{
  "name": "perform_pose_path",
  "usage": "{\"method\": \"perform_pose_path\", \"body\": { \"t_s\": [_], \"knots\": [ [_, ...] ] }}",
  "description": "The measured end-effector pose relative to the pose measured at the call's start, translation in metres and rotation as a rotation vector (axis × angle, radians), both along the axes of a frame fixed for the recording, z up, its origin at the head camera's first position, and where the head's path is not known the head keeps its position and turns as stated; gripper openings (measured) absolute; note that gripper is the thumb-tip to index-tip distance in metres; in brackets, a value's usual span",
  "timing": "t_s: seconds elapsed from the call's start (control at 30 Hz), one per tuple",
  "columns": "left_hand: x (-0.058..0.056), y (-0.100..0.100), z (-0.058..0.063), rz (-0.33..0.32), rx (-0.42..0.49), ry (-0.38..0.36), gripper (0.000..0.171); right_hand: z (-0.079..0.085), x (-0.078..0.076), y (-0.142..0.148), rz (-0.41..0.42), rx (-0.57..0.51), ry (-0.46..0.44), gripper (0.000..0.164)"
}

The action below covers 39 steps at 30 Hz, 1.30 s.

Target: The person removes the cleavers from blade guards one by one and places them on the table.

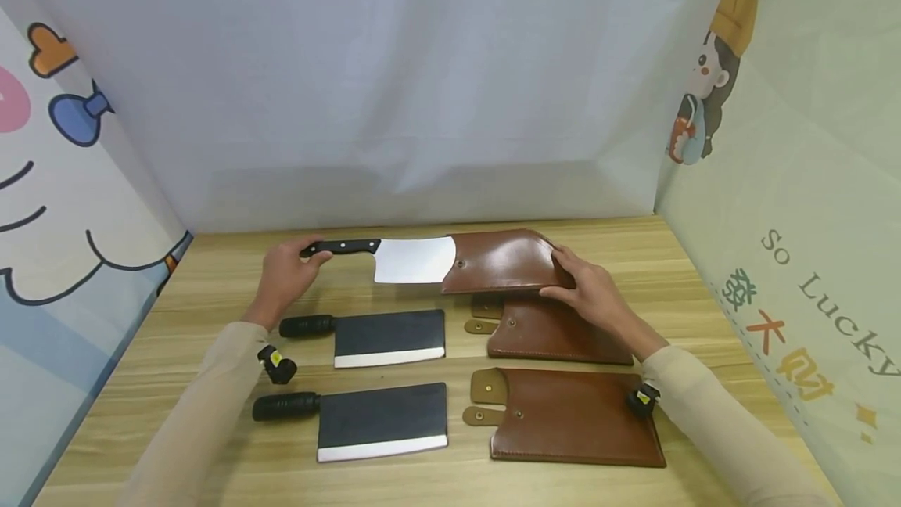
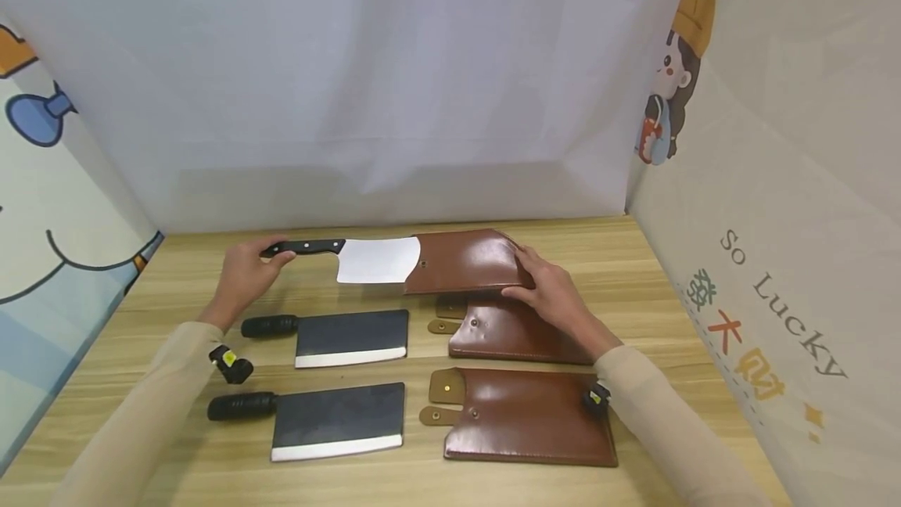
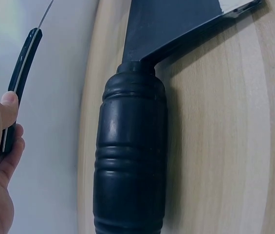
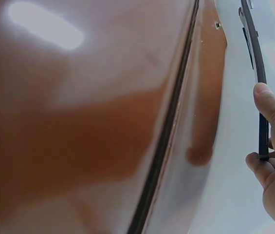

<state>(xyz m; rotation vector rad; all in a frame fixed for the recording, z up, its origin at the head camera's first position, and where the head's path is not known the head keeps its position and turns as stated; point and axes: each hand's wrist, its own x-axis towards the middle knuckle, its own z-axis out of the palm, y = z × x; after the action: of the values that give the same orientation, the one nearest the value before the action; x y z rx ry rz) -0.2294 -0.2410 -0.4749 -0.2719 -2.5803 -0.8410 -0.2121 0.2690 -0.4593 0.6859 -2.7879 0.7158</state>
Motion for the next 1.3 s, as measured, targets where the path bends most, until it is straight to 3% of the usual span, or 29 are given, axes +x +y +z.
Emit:
{"method": "perform_pose_path", "body": {
  "t_s": [0.33, 0.83, 1.3],
  "knots": [
    [0.001, -0.001, 0.002, 0.025, -0.009, -0.032, 0.038, 0.001, 0.001, 0.007, -0.011, -0.016, -0.006, 0.082],
    [0.003, -0.008, 0.008, 0.044, -0.024, -0.016, 0.038, 0.004, 0.001, 0.017, -0.013, -0.033, 0.007, 0.082],
    [0.006, -0.022, 0.011, 0.077, -0.033, 0.051, 0.034, 0.008, 0.000, 0.038, -0.050, -0.022, 0.002, 0.082]
  ]
}}
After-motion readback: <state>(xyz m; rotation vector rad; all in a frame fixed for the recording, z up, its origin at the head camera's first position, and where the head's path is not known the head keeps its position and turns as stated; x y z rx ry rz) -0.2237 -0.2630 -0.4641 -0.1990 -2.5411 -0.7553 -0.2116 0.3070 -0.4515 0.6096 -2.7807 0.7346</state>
